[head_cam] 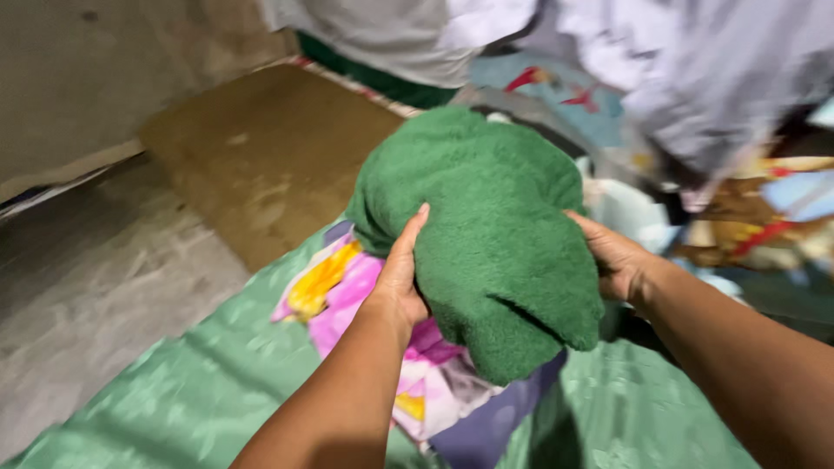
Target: The person folds and stacks multiple bedding items on a bed. They handle a green towel, a multicolored blanket, and several patterned pillows, arranging them into a neat pile. The person also folds a floral-patterned cloth and places it on the bed.
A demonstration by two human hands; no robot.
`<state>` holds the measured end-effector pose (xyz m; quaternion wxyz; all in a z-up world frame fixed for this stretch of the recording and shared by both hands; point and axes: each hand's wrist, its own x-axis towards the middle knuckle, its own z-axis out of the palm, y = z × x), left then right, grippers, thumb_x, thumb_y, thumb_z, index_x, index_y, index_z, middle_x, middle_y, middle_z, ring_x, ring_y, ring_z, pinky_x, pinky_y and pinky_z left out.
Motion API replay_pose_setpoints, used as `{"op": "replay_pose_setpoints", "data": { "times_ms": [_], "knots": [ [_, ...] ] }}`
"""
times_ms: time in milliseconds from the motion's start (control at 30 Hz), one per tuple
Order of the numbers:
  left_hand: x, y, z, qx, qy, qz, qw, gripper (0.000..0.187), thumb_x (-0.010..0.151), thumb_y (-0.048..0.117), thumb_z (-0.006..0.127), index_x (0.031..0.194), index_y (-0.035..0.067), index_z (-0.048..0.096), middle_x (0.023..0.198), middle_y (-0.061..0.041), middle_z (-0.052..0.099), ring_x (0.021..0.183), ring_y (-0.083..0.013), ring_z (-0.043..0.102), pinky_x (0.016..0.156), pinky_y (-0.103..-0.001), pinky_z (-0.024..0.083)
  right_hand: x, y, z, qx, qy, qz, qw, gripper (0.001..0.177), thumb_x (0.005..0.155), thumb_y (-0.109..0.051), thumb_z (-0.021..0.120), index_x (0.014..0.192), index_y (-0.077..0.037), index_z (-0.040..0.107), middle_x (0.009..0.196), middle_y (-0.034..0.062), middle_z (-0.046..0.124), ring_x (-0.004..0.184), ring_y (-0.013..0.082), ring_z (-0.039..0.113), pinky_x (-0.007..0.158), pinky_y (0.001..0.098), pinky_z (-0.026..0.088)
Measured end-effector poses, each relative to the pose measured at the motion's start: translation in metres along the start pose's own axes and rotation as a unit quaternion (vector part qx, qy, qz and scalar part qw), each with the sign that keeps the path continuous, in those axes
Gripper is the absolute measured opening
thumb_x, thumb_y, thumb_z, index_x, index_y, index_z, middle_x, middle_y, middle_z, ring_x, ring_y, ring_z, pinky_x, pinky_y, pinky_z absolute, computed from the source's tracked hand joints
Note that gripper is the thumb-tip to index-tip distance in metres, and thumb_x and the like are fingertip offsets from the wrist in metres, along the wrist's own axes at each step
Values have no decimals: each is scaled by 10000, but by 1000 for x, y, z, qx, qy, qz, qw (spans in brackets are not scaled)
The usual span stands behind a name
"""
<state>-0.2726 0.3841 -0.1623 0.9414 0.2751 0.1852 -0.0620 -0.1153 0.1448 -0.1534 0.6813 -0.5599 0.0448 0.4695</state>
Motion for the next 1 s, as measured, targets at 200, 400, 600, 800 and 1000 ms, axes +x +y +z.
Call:
{"op": "replay_pose_setpoints", "data": {
  "times_ms": [200,400,600,800,1000],
  "knots": [
    [18,-33,90,19,-92,6,996,905,715,601,770,1431,88,562,1435,-167,621,1286,-362,599,1099,-553,458,-101,-28,-36,39,49,-105,993,618,760,-475,751,1241,-90,691,1225,147,731,1092,278,698,1000,520,531],
    [9,-96,165,61,-188,-36,980,877,740,617,739,1419,89,566,1397,-162,633,1257,-349,609,1062,-545,482,-205,-15,-96,113,86,-160,977,536,821,-418,750,1236,-84,684,1191,120,742,1052,241,711,997,485,550],
    [-12,-204,259,108,-298,-58,947,862,790,607,725,1438,67,545,1396,-174,630,1260,-346,613,1079,-536,491,-328,23,-194,127,80,-249,957,539,818,-431,741,1219,-73,704,1170,131,753,1041,265,722,974,509,545],
    [-51,-334,314,104,-300,-100,943,848,790,581,732,1432,58,548,1386,-182,637,1254,-352,620,1075,-547,500,-435,85,-286,140,95,-255,952,517,842,-419,736,1217,-64,701,1175,125,749,1045,250,720,978,491,548],
    [-73,-438,361,151,-265,-161,939,843,772,594,736,1402,54,585,1371,-190,653,1241,-356,628,1064,-545,502,-522,150,-360,163,136,-277,937,458,876,-401,712,1193,-70,700,1153,117,742,1020,224,718,966,467,560]
  ]
}}
